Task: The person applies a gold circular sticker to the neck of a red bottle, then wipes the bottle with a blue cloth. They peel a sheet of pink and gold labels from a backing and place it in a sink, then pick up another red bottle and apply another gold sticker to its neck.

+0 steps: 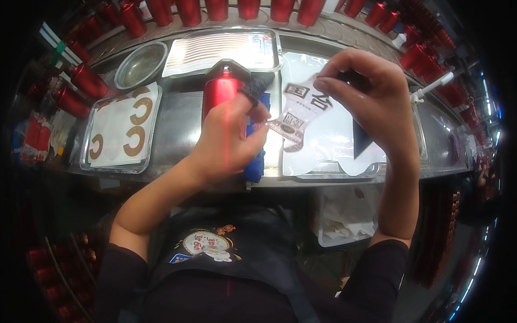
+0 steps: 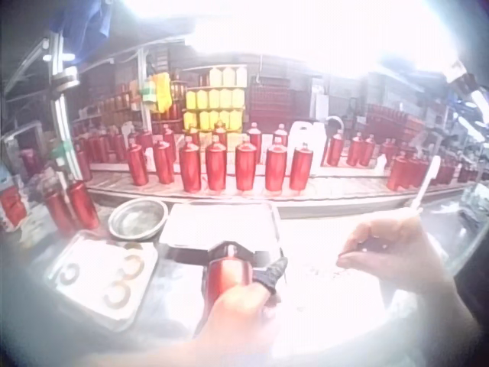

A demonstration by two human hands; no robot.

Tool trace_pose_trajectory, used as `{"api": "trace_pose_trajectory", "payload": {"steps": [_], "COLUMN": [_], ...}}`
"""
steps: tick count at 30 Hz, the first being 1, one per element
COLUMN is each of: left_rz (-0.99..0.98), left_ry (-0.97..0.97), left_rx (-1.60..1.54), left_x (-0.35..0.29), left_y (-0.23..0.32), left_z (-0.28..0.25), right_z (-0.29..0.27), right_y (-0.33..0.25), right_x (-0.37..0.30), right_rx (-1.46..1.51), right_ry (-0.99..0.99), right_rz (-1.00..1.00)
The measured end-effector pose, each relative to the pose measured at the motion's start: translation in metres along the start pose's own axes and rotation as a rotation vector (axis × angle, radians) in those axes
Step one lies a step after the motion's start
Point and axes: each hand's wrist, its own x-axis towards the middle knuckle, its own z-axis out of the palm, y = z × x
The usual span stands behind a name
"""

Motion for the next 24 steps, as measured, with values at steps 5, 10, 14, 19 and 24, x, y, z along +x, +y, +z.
{"api": "trace_pose_trajectory", "payload": {"steps": [5, 10, 14, 19, 24], "left_rz": [-0.358, -0.749, -0.801, -0.755, -0.772], "left_ry": [-0.031, 0.058, 0.061, 0.051, 0.046], "left_rx": [-0.174, -0.455, -0.441, -0.507, -0.642], "left_x": [-0.05, -0.065, -0.072, -0.079, -0.082], "left_y": [0.022, 0.004, -0.02, -0.034, -0.037], "left_z": [-0.031, -0.066, -0.07, -0.071, -0.07], "right_z": [0.021, 0.082, 0.121, 0.126, 0.146], "right_y": [0.016, 0.069, 0.086, 0.072, 0.061], "right_x": [0.011, 0.065, 0.081, 0.013, -0.048], "right_rx": [0.119, 0.199, -0.098, -0.247, -0.256], "right_ry": [-0.138, -0.346, -0.132, 0.032, -0.162], "right_rz": [0.056, 0.014, 0.16, -0.049, 0.077]}}
